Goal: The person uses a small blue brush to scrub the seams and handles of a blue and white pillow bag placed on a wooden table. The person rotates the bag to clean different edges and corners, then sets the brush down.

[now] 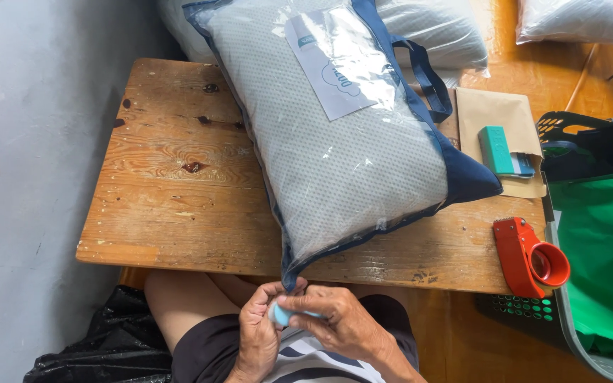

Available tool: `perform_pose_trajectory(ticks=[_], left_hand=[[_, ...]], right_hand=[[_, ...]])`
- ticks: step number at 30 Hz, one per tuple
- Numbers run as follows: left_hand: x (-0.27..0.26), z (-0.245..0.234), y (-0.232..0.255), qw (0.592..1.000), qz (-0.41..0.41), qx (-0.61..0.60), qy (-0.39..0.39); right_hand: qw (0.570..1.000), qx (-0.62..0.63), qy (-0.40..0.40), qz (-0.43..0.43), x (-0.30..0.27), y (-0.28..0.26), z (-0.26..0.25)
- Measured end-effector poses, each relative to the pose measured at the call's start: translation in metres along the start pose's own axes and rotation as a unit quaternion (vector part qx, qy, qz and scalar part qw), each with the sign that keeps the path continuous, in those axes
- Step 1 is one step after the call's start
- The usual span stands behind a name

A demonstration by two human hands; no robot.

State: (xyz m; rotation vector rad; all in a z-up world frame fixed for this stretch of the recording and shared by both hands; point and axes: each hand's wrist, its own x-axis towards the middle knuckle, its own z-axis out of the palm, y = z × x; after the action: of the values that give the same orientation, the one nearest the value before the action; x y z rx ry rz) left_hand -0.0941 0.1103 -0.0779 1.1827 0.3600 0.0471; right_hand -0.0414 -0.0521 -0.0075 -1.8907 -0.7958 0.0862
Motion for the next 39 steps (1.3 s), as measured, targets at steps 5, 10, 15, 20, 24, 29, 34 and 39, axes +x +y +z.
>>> perform_pose_trajectory(ticks=[5,10,15,20,24,29,34,39], left_hand=[[0.0,0.027,0.024,0.961,-0.139,-0.221,0.093],[0.011,0.027,0.006,0.96,-0.113,-0.202,0.159],[0.007,0.031,0.015,0.96,-0.11,-0.183,0.18],[0.008,0.034,0.016,0.973,-0.068,-0.173,0.136],[0.006,0.025,0.004,0.974,-0.065,-0.21,0.054],[0.003,0.027,0.019,0.964,-0.119,-0.235,0.024],[0.007,0.021,0.002,0.97,-0.062,-0.234,-0.003],[0.007,0.024,0.009,0.968,-0.072,-0.239,0.013]], right_hand=[[0.998,0.042,0.044,-0.015,-0.004,-0.007,-0.001],[0.993,0.018,0.113,0.03,-0.013,0.009,-0.002],[0.975,0.008,0.196,0.1,-0.024,0.018,-0.008],[0.975,-0.017,0.216,0.053,-0.019,0.012,-0.003],[0.988,-0.01,0.152,0.011,-0.013,0.01,0.009],[0.953,-0.086,0.278,0.085,-0.013,0.032,-0.003],[0.985,-0.027,0.167,0.026,-0.02,0.02,0.014],[0.951,-0.098,0.268,0.122,-0.017,0.036,-0.019]])
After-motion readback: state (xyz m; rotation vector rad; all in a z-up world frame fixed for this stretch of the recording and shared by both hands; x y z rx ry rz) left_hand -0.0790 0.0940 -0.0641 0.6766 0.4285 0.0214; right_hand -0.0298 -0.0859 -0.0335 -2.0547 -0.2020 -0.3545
